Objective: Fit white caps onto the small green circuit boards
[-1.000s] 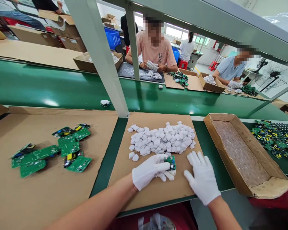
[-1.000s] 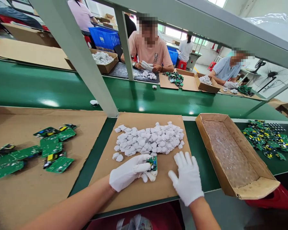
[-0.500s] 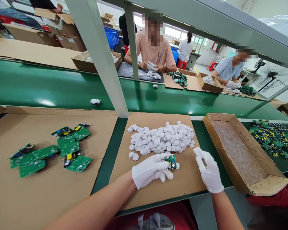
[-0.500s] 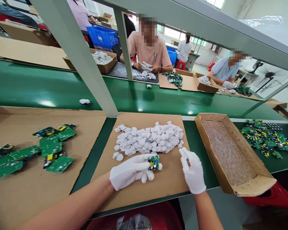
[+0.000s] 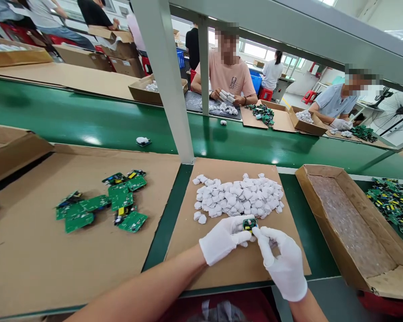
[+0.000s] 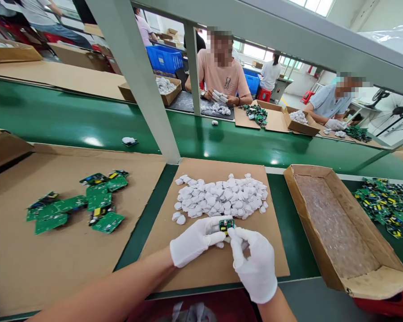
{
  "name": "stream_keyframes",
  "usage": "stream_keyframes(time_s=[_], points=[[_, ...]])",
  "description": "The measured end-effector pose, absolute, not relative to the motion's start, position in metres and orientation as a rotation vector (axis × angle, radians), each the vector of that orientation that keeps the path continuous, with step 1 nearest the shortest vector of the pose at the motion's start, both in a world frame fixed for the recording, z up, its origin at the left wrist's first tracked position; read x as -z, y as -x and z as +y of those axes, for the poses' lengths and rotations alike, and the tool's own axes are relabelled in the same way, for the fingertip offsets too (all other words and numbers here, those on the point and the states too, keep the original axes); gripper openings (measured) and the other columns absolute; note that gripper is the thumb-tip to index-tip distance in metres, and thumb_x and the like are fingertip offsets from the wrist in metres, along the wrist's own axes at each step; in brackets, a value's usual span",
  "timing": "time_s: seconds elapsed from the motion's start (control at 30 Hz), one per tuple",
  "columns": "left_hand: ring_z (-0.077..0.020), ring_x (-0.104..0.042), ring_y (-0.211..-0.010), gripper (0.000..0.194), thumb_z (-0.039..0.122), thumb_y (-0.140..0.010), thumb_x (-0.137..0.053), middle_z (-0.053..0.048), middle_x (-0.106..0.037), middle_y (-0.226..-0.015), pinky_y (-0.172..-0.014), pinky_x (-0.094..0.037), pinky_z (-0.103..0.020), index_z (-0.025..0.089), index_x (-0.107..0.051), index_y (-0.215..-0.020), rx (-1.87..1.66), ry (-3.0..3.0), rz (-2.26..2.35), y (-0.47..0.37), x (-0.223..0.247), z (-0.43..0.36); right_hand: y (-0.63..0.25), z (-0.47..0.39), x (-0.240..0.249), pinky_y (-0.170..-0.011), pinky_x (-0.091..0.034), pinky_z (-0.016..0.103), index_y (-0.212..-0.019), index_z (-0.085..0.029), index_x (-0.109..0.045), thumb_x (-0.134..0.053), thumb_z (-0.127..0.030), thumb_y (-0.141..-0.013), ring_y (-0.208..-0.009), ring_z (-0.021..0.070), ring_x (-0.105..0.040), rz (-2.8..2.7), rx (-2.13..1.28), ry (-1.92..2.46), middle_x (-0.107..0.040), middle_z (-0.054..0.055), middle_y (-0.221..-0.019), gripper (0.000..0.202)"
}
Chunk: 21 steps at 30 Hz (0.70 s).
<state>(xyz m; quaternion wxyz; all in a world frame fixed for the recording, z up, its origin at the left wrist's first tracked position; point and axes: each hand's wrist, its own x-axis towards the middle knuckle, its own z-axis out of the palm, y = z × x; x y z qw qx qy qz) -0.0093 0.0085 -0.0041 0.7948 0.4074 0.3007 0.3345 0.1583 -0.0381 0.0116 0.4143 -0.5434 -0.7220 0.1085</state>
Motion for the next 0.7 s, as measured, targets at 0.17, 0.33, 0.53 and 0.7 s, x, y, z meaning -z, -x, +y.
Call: stream_keyframes(time_s=[0.17,0.33,0.53,0.7], points=[[-0.0219,-0.056,-0.103,0.048,0.032,-0.066,-0.073,-0.007,-0.065,-0.11,-0.094,-0.041,-0.033,0.02,-0.062,-0.112,-0.838,-1.024,0.774,0.007,0.007,0.004,-0.158,-0.037,-0.002,-0.055,-0.048,0.028,-0.093,-0.019,-0.06,-0.058,-0.019,-0.081,-0.054,0.0136,-0.056,-1.884,0.02,1.388,-0.066,0.002,-0.069,0.013],[-0.0184,-0.058,-0.088,0.05,0.036,-0.07,-0.069,-0.007,-0.064,-0.105,-0.079,-0.047,-0.031,0.019,-0.059,-0.116,-0.783,-0.962,0.724,0.008,0.005,0.004,-0.154,-0.032,0.003,-0.056,-0.046,0.027,-0.093,-0.019,-0.062,-0.056,-0.02,-0.083,-0.055,0.0135,-0.055,-1.962,0.089,1.373,-0.064,0.002,-0.067,0.011],[-0.0122,-0.058,-0.074,0.041,0.038,-0.076,-0.062,-0.009,-0.064,-0.095,-0.06,-0.046,-0.02,0.015,-0.06,-0.11,-0.701,-0.901,0.583,0.011,-0.005,0.009,-0.16,-0.027,-0.009,-0.072,-0.05,0.032,-0.11,-0.022,-0.061,-0.055,-0.03,-0.083,-0.085,0.0212,-0.06,-2.098,0.007,1.421,-0.063,0.008,-0.096,0.029],[-0.0112,-0.058,-0.072,0.04,0.04,-0.076,-0.062,-0.006,-0.062,-0.088,-0.062,-0.049,-0.021,0.015,-0.06,-0.107,-0.684,-0.865,0.633,0.01,-0.007,0.01,-0.155,-0.024,0.004,-0.076,-0.05,0.037,-0.104,-0.026,-0.064,-0.058,-0.025,-0.083,-0.093,0.0228,-0.058,-2.037,0.251,1.33,-0.061,0.008,-0.106,0.021]])
